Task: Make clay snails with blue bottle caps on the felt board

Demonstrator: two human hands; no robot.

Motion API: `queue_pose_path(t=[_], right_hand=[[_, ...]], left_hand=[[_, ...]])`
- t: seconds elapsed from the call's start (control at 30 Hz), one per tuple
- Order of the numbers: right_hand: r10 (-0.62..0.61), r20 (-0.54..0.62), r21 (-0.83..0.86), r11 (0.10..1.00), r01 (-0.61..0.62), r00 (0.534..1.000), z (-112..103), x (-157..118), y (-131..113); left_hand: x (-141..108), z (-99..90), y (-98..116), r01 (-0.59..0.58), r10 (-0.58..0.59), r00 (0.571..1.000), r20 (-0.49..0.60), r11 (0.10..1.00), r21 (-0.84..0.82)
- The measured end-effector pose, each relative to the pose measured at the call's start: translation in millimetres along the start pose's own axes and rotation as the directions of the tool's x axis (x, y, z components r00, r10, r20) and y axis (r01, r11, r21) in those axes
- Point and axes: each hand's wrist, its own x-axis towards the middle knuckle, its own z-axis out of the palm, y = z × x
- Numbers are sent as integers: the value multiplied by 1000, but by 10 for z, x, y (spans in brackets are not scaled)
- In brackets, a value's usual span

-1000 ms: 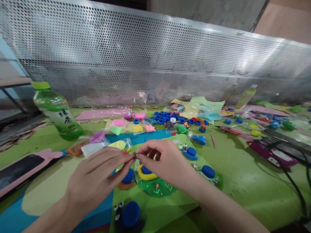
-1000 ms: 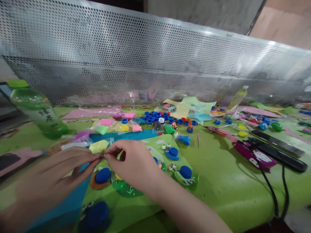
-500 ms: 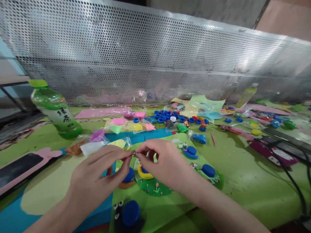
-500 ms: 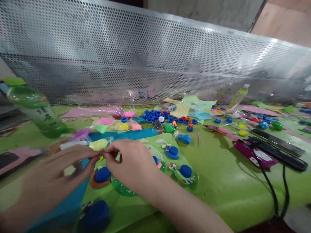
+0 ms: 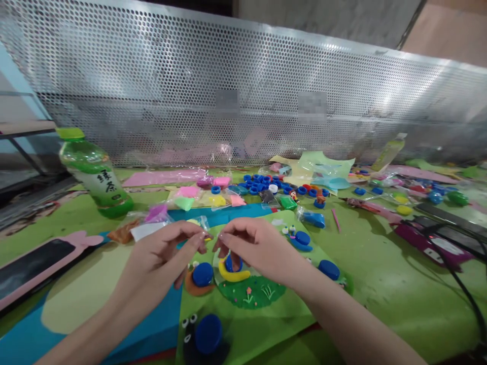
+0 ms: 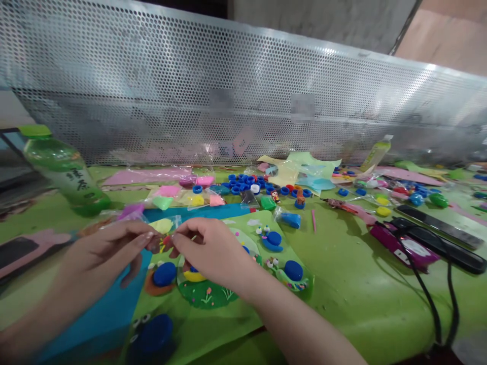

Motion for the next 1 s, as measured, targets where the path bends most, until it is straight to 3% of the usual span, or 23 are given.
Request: queue_pose_path(t=[0.1, 0.17, 0.23, 0.33, 0.37, 0.5, 0.63, 0.77, 0.9, 0.97, 1.0], right_hand=[[9, 40, 12, 1000, -10, 999, -5, -12, -12], [18, 51, 22, 1000, -19, 999, -11, -18, -18], [29, 60, 34, 999, -32, 998, -16, -22, -17], [26, 59, 55, 998, -29, 998, -23, -26, -5], [21, 55, 65, 998, -25, 998, -24, -26, 0], [16, 49, 100, 995, -21, 999, -19, -24, 6], [36, 60, 116, 992, -43, 998, -14, -22, -16], [76, 77, 113, 990, -85, 994, -20, -15, -28], [25, 75, 140, 989, -35, 997, -24, 4, -6], [30, 60, 144, 989, -39, 998, -25, 13, 3], [36, 45, 141, 989, -42, 998, -26, 15, 6]], left_hand=[[3, 12, 33, -129, 144, 985, -92, 979, 156], [6, 22, 43, -230, 272, 954, -127, 933, 276], [5, 23, 40, -361, 429, 898, -95, 844, 396], [3, 14, 19, -526, 633, 774, -26, 664, 531], [4, 11, 12, -551, 669, 743, -13, 621, 558], [26, 12, 14, -600, 725, 688, 29, 546, 585], [56, 11, 77, -683, 806, 587, 79, 440, 583], [78, 0, 124, -680, 821, 560, 109, 380, 627], [78, 9, 116, -694, 834, 539, 114, 364, 621], [57, 15, 99, -682, 816, 571, 94, 407, 608], [41, 15, 89, -649, 789, 612, 57, 461, 605]])
